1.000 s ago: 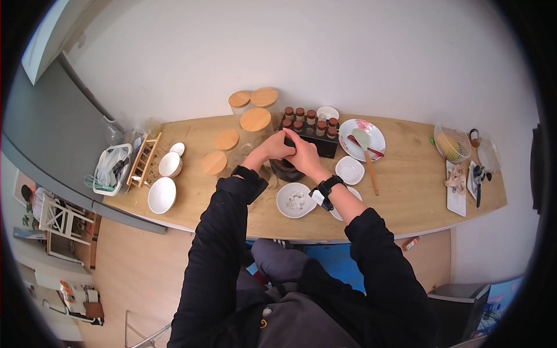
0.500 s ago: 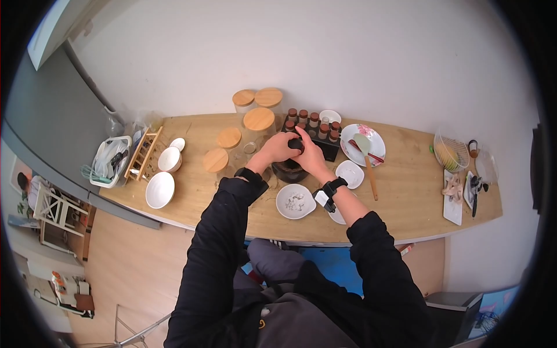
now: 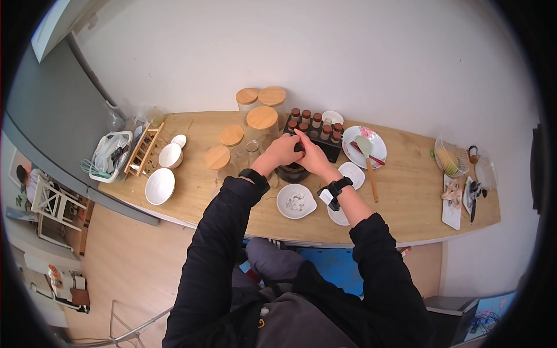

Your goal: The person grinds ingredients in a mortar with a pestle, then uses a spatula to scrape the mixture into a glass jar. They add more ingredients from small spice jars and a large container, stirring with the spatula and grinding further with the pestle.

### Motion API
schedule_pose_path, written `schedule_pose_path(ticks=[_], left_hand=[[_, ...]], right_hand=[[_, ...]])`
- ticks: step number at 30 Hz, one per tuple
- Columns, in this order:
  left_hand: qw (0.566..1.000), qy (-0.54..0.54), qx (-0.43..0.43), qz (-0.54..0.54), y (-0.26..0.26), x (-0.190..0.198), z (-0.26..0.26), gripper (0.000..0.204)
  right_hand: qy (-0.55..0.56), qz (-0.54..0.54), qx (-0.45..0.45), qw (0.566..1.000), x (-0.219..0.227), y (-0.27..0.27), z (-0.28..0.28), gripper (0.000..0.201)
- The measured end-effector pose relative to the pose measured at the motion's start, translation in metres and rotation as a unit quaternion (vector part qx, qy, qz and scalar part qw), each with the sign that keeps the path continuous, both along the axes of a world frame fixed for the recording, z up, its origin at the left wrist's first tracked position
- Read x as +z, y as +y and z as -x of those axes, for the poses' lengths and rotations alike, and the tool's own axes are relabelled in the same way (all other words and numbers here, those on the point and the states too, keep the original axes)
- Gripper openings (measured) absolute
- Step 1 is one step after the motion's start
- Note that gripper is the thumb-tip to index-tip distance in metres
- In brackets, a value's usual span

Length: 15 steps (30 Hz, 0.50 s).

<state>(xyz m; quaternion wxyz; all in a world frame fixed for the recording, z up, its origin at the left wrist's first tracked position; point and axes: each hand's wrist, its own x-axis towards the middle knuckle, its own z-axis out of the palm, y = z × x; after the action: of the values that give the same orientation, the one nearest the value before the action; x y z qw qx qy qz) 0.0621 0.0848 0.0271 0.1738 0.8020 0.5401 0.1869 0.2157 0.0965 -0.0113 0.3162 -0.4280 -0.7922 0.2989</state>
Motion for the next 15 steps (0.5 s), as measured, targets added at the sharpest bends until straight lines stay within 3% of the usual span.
schedule_pose_path(ticks=[3,4,6,7,9,15], left_hand=[[0.998,-0.026,0.041,-0.028,0.005,-0.018,-0.002,0.039],[0.998,0.001,0.051,-0.041,0.004,-0.021,-0.002,0.039],[0.994,0.056,0.068,-0.068,0.000,-0.022,-0.004,0.039],[0.991,0.082,0.081,-0.067,-0.002,-0.020,-0.008,0.039],[0.982,0.136,0.109,-0.067,-0.005,-0.008,-0.013,0.041],[0.967,0.112,0.200,-0.115,0.003,-0.010,-0.008,0.039]], right_hand=[[-0.035,-0.096,-0.082,0.991,-0.009,0.011,-0.018,0.065],[-0.031,-0.060,-0.160,0.985,-0.010,0.011,-0.022,0.052],[-0.074,-0.019,-0.195,0.978,-0.060,0.034,-0.031,0.047],[-0.009,0.099,-0.180,0.979,-0.059,0.030,-0.032,0.046],[0.123,0.327,-0.136,0.927,-0.046,0.020,-0.031,0.045],[0.201,0.410,-0.127,0.881,-0.025,0.011,-0.034,0.046]])
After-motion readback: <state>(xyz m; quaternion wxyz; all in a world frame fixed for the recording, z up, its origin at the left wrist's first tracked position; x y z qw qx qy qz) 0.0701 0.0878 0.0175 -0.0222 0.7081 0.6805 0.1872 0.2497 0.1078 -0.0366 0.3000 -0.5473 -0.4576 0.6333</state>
